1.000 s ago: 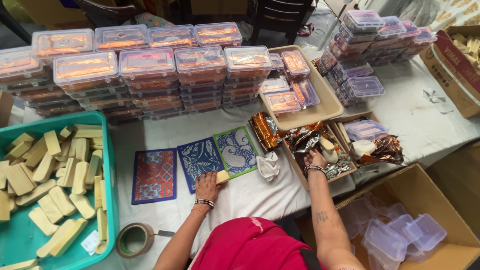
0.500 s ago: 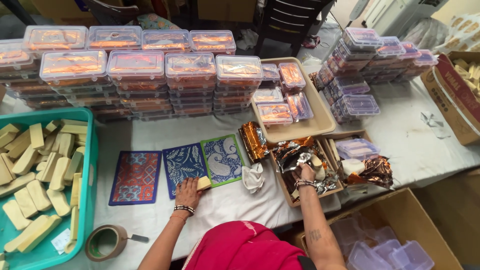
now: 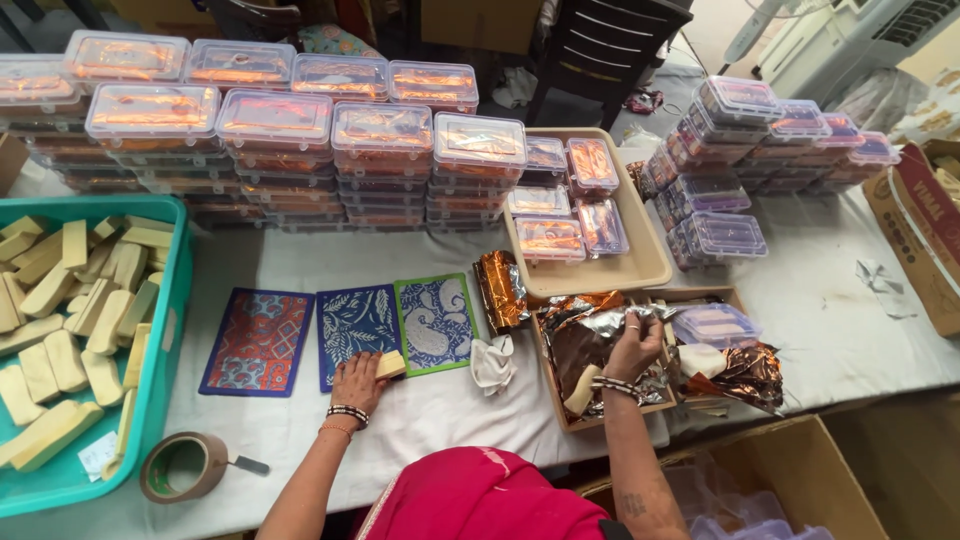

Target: The person wipes rectangular soap bars with a white cloth, then wraps each bar in a sheet of metallic foil. The wrapped bars are placed into a cardboard box, while unwrapped bars are taken from a green tray. The workspace includes patterned cloths, stacked plastic containers, and a roll of tape.

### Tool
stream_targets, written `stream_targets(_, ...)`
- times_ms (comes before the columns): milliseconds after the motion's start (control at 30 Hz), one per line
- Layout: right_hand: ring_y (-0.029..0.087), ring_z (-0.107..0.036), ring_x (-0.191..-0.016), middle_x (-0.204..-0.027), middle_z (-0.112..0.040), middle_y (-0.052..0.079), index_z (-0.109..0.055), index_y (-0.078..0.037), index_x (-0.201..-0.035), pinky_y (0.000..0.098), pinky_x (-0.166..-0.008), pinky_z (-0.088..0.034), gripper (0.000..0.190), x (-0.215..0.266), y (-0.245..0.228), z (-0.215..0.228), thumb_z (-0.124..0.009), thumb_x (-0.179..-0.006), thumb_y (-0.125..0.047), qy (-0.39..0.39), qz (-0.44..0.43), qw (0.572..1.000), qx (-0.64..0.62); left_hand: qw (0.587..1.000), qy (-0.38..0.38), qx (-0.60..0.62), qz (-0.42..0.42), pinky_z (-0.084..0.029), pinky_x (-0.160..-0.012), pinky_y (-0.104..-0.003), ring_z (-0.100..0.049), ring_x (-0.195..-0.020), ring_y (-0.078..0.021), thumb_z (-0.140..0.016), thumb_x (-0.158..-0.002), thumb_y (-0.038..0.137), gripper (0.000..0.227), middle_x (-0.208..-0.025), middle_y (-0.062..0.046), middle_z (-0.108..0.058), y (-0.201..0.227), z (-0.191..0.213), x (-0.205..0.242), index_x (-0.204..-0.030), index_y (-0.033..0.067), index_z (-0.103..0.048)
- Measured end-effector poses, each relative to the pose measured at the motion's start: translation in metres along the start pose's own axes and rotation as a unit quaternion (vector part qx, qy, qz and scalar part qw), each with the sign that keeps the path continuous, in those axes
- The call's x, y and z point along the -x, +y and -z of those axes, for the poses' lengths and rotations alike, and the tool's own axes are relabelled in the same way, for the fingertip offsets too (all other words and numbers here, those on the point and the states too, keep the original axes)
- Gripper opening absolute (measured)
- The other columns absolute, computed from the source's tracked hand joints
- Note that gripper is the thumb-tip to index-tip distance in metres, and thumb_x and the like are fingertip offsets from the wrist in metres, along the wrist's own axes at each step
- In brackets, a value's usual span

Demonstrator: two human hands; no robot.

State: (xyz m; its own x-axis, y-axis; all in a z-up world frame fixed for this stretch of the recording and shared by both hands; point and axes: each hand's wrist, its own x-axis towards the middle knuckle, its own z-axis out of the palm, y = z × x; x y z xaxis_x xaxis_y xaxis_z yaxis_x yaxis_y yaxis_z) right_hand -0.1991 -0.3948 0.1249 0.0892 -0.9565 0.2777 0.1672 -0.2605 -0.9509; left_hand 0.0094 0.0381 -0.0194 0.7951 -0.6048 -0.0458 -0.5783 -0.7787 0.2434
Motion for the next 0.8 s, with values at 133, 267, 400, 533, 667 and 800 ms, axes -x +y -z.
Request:
stream_targets(133, 0.024, -0.067, -0.088, -0.101, -0.072, 0.011, -0.069, -0.005, -0.103, 0.0356, -0.079, -0.054, 0.009, 0.017, -0.018, -0.021, -0.070, -0.094, -0.010, -0.120, 0.188, 0.952, 0.208, 1.000, 0.005, 0.002, 0.019, -0.028, -0.119, -0.048, -0.040, -0.142, -0.0221, -0.066, -0.090, 0.040, 0.067, -0.149, -0.002, -0.048, 0.006, 0.001, 0.000, -0.150, 0.0202, -0.041)
stream_targets(267, 0.031, -0.067, -0.082, -0.092, -0.068, 0.012, -0.068, -0.008, -0.094, 0.0431, -0.074, -0.055, 0.019, 0.063, -0.013, -0.040, -0.073, -0.076, -0.010, -0.400, 0.264, 0.816, 0.321, 0.999, 0.032, 0.011, 0.024, -0.029, -0.118, -0.049, -0.041, -0.141, -0.0232, -0.068, -0.089, 0.038, 0.067, -0.148, -0.003, -0.049, 0.005, -0.005, -0.002, -0.148, 0.0186, -0.043)
stream_targets(400, 0.034, -0.064, -0.092, -0.096, -0.065, 0.012, -0.067, -0.009, -0.093, 0.0443, -0.080, -0.054, 0.028, 0.120, -0.024, -0.059, -0.073, -0.066, -0.007, -0.561, 0.326, 0.717, 0.255, 0.998, 0.052, 0.021, 0.026, -0.030, -0.117, -0.049, -0.042, -0.140, -0.0239, -0.069, -0.088, 0.037, 0.066, -0.147, -0.004, -0.050, 0.003, -0.015, -0.002, -0.146, 0.0168, -0.045)
stream_targets(533, 0.032, -0.064, -0.101, -0.098, -0.066, 0.008, -0.066, -0.013, -0.087, 0.0435, -0.082, -0.054, 0.023, 0.158, -0.017, -0.072, -0.068, -0.067, -0.001, -0.601, 0.325, 0.683, 0.259, 0.996, 0.080, 0.014, 0.022, -0.032, -0.115, -0.049, -0.045, -0.137, -0.0258, -0.070, -0.087, 0.038, 0.064, -0.143, -0.005, -0.054, 0.003, -0.021, 0.001, -0.143, 0.0163, -0.049)
stream_targets(667, 0.029, -0.066, -0.098, -0.095, -0.069, 0.005, -0.066, -0.014, -0.087, 0.0420, -0.080, -0.054, 0.018, 0.173, -0.019, -0.092, -0.067, -0.073, -0.002, -0.611, 0.277, 0.703, 0.237, 0.988, 0.150, 0.022, -0.002, -0.038, -0.108, -0.049, -0.051, -0.127, -0.0259, -0.072, -0.085, 0.035, 0.066, -0.136, -0.005, -0.058, 0.005, -0.026, 0.004, -0.143, 0.0134, -0.050)
stream_targets(800, 0.024, -0.071, -0.087, -0.092, -0.069, 0.007, -0.065, -0.010, -0.095, 0.0367, -0.076, -0.057, 0.014, 0.192, -0.016, -0.127, -0.067, -0.082, -0.006, -0.650, 0.139, 0.724, 0.185, 0.986, 0.152, 0.071, -0.013, -0.041, -0.102, -0.045, -0.054, -0.122, -0.0263, -0.075, -0.080, 0.027, 0.064, -0.132, -0.006, -0.060, 0.004, -0.014, 0.008, -0.139, 0.0145, -0.053)
